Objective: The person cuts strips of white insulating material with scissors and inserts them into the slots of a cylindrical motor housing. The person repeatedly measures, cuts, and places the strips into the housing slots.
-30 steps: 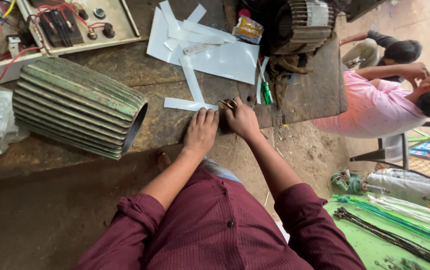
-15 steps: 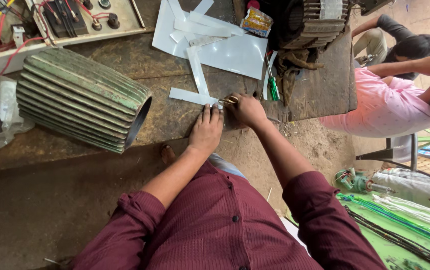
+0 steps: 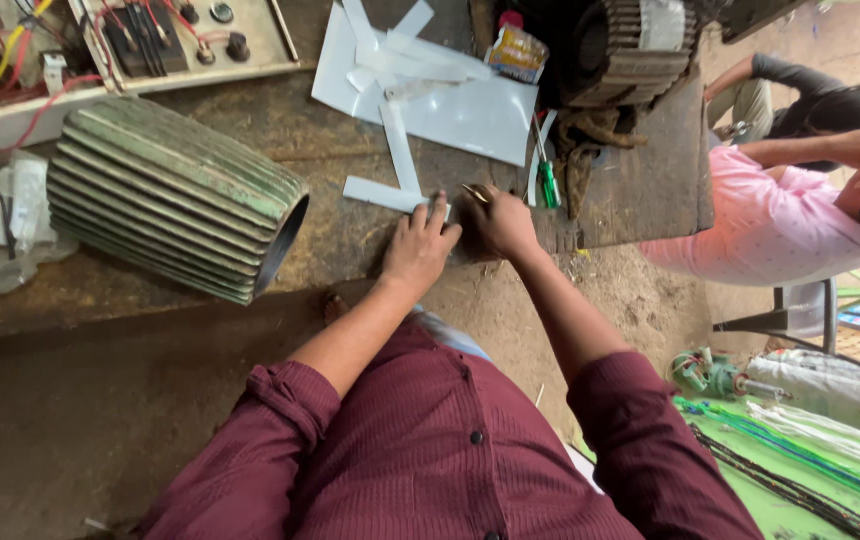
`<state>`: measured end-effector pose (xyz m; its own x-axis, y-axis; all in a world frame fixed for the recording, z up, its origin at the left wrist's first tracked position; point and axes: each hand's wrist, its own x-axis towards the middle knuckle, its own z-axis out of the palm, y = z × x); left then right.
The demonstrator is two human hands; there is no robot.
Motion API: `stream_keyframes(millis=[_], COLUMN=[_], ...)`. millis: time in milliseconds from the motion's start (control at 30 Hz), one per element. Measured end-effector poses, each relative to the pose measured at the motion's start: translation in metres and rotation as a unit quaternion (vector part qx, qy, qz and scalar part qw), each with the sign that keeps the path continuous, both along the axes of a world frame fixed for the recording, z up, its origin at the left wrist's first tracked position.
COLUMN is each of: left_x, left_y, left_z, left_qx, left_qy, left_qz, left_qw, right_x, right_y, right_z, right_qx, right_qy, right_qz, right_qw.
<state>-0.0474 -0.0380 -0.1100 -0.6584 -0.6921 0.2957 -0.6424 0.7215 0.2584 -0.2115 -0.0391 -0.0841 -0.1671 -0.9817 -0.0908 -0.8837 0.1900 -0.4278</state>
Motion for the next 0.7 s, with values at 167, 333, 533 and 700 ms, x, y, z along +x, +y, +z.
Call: stream_keyframes(millis=[167,333,533,700], left_x=[0.009,0.033,0.053,0.043], left_y=[-0.020,0.002,0.035,0.013], left_z=[0.005,0.021,0.056,0.076], left_qx=[-0.002,-0.026,0.113,0.296], left_qy=[0.062,0.205,0.305,0.409], left_qz=[-0.063,-0.188,-0.291,-0.001], left_qw=[0.996,0.960,0.900,0.863], right_x=[-0.007,0.004,0.015,0.021], right_y=[0.024,0.041,0.042,0.052], right_z=[-0.003,0.001,0.014,0.034], right_qx=[0.121,0.204,0.004,-0.041], right_qy=[-0.241,-0.534,-0.538,-0.504], right_qz=[-0.216,-0.250,-0.159,-0.171], right_qw=[0.938,0.781,0.828,0.845])
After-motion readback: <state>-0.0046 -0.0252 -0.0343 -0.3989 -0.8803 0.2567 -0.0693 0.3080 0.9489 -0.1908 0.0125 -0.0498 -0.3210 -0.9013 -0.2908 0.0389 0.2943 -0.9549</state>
